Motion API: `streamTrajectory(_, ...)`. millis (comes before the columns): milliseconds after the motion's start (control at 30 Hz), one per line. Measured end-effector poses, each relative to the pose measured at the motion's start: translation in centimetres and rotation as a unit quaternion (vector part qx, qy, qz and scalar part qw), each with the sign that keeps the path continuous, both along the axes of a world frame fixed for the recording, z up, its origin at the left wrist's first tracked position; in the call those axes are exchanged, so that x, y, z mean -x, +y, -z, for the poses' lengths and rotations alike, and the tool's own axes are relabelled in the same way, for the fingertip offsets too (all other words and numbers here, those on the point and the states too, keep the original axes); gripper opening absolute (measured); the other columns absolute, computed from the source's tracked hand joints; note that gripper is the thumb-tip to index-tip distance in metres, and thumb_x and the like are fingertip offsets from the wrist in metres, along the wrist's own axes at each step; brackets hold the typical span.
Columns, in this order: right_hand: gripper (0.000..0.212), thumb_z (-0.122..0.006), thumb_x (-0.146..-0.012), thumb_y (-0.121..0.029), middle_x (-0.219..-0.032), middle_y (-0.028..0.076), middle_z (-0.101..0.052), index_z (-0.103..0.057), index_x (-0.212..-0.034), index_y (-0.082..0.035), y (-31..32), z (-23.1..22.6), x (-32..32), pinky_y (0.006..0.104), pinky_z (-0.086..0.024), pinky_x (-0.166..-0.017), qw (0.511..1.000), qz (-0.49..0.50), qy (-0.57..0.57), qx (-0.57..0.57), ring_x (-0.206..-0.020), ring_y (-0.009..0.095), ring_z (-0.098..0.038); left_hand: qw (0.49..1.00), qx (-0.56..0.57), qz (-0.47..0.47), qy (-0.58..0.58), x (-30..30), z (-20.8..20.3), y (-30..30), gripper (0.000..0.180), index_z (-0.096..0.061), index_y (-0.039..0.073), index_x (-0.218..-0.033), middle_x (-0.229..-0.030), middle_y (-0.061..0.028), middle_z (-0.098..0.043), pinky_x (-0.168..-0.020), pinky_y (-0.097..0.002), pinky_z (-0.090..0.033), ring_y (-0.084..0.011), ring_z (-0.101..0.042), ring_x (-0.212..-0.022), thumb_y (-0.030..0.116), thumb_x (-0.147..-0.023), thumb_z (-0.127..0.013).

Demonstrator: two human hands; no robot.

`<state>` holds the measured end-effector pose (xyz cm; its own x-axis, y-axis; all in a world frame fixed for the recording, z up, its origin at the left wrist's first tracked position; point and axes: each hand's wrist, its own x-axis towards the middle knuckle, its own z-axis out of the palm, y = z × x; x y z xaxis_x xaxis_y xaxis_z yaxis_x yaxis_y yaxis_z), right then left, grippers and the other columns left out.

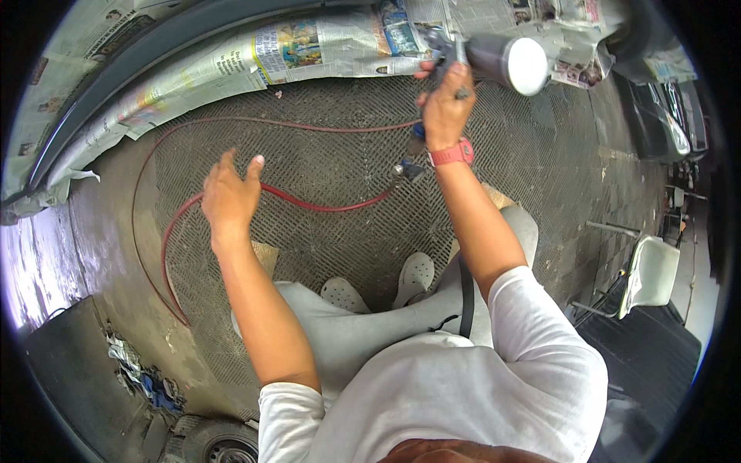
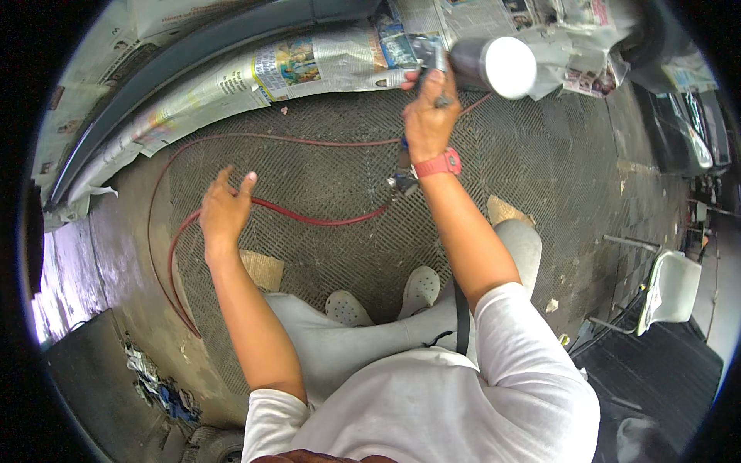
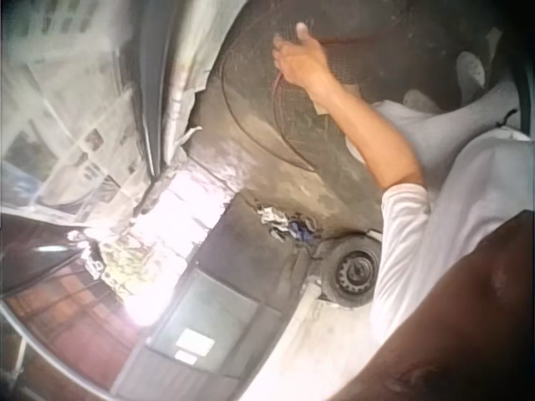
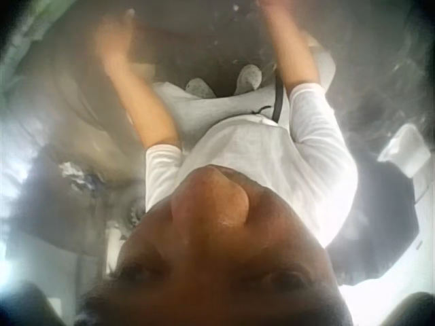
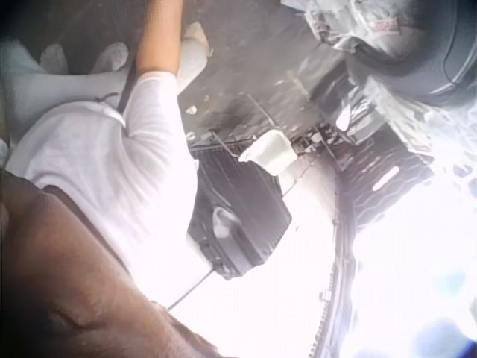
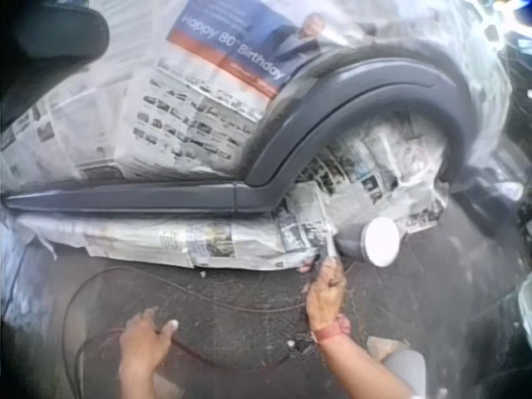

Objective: The person uses a spray gun to apply paint to a car bumper that is covered with newspaper. They move the spray gun back and forth across the surface to ensure even coverage.

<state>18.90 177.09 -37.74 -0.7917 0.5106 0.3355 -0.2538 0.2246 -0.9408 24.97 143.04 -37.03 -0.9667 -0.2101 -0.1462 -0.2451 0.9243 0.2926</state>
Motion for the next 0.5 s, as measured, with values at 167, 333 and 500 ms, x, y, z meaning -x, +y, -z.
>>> streamTrajectory(167, 0.06, -0.04, -0.116, -0.052, -0.1, 0.011, -0.076, -0.062, -0.137, -0.001, -5.7, 5.0, 1.5, 0.0253, -0.054, -0.05, 0.995, -0.094, -0.019, 0.038, -0.083, 0.016, -0.075, 0.998, 0.001, -0.054, 0.044, 0.6, 0.0, -1.0, 0.062, -0.065, 0.011, -0.145, -0.115, -0.0129, -0.075, -0.1, -0.0507, -0.053, -0.0339, -0.068, -0.119, 0.054, -0.1, -0.069)
streamTrajectory(333, 0.059, -0.042, -0.116, -0.052, -0.1, 0.013, -0.077, -0.062, -0.136, 0.0, -9.9, 7.5, 4.2, 0.0264, -0.053, -0.048, 0.977, -0.177, -0.016, 0.116, -0.076, 0.015, -0.074, 0.997, 0.0, -0.063, 0.033, -0.1, -0.5, -0.7, 0.062, -0.065, 0.012, -0.145, -0.116, -0.012, -0.075, -0.101, -0.0497, -0.053, -0.0333, -0.067, -0.118, 0.054, -0.1, -0.07)
streamTrajectory(500, 0.054, -0.042, -0.117, -0.047, -0.092, 0.011, -0.077, -0.064, -0.122, 0.001, -9.0, 10.4, 8.0, 0.0272, -0.052, -0.046, 0.99, -0.117, 0.012, 0.08, -0.063, 0.013, -0.069, 0.998, -0.022, -0.055, 0.021, -1.0, 0.0, -1.1, 0.061, -0.065, 0.011, -0.145, -0.116, -0.0121, -0.073, -0.102, -0.049, -0.052, -0.0329, -0.066, -0.118, 0.052, -0.1, -0.07)
